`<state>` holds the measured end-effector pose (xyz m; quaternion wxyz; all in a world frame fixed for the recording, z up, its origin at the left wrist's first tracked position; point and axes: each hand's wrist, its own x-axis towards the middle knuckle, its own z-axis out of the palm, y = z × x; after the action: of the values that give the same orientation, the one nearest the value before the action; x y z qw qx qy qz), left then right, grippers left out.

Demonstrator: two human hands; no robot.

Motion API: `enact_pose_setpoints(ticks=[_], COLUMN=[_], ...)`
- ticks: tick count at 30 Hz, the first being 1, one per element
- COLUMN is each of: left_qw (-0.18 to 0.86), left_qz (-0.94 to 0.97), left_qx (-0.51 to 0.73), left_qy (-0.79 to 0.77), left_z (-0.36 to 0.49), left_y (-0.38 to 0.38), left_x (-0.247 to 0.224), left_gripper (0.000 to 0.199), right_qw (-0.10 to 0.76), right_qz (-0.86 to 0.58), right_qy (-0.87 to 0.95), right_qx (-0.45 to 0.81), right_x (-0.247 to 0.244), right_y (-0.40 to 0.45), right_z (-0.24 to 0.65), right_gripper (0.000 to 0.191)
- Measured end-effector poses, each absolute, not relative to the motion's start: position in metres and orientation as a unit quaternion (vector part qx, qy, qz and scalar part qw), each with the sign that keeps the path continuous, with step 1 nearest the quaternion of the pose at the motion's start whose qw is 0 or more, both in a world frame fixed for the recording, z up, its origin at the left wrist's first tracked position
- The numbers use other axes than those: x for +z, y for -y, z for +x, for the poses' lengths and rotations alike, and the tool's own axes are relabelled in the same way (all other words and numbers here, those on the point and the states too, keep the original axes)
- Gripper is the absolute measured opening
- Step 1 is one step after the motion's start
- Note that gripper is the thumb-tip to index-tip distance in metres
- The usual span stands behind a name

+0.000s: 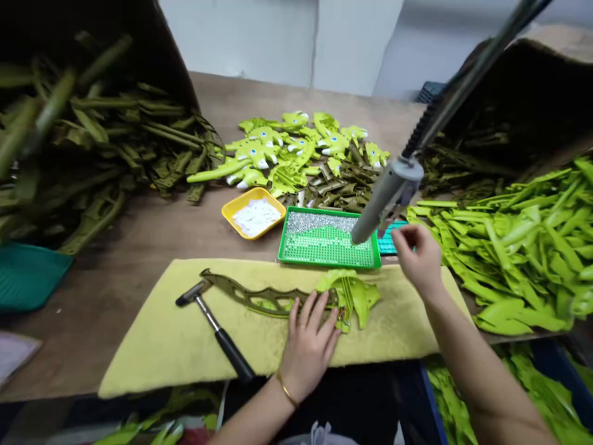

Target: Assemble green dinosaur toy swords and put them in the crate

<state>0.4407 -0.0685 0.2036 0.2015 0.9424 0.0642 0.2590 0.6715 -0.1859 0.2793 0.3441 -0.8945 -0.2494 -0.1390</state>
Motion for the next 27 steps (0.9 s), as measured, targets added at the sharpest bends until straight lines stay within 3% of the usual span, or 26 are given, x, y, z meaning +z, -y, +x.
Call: enact_pose_setpoints(ticks=[4, 8, 13, 16, 18, 21, 27], left_qw=[0.21, 0.189, 0.126, 0.121, 0.129, 0.137, 0.171], left_qz=[0.931, 0.923, 0.912, 0.902, 0.898, 0.902, 0.932], left_qx=[0.288, 0.328, 0.387, 0.41, 0.415, 0.403, 0.309], left_qy=[-0.075, -0.068, -0.055, -0.063, -0.067, -0.066, -0.076], left_z=[0.44, 0.441, 0.443, 0.446, 0.446, 0.445, 0.437], left_y=[0.066, 0.061, 0.06, 0.061, 0.061, 0.061, 0.065], left_x=[0.2, 0.194, 0.175, 0.167, 0.167, 0.174, 0.195], left_gripper=[0.028, 0.025, 0.019, 0.015, 0.015, 0.02, 0.029], right_qw=[0.219, 0.116, 0.007, -0.034, -0.048, -0.044, 0.028], right_qz=[-0.897, -0.836, -0.799, -0.795, -0.801, -0.821, -0.875], right_qy=[0.378, 0.535, 0.593, 0.598, 0.592, 0.569, 0.476], right_qx=[-0.064, 0.037, 0.098, 0.095, 0.071, 0.021, -0.083], right_x=[0.297, 0.285, 0.269, 0.27, 0.275, 0.289, 0.329], right_y=[0.073, -0.047, -0.108, -0.12, -0.125, -0.122, -0.059], right_z=[0.771, 0.795, 0.796, 0.798, 0.796, 0.795, 0.82], right_gripper=[0.033, 0.037, 0.082, 0.092, 0.091, 0.075, 0.049])
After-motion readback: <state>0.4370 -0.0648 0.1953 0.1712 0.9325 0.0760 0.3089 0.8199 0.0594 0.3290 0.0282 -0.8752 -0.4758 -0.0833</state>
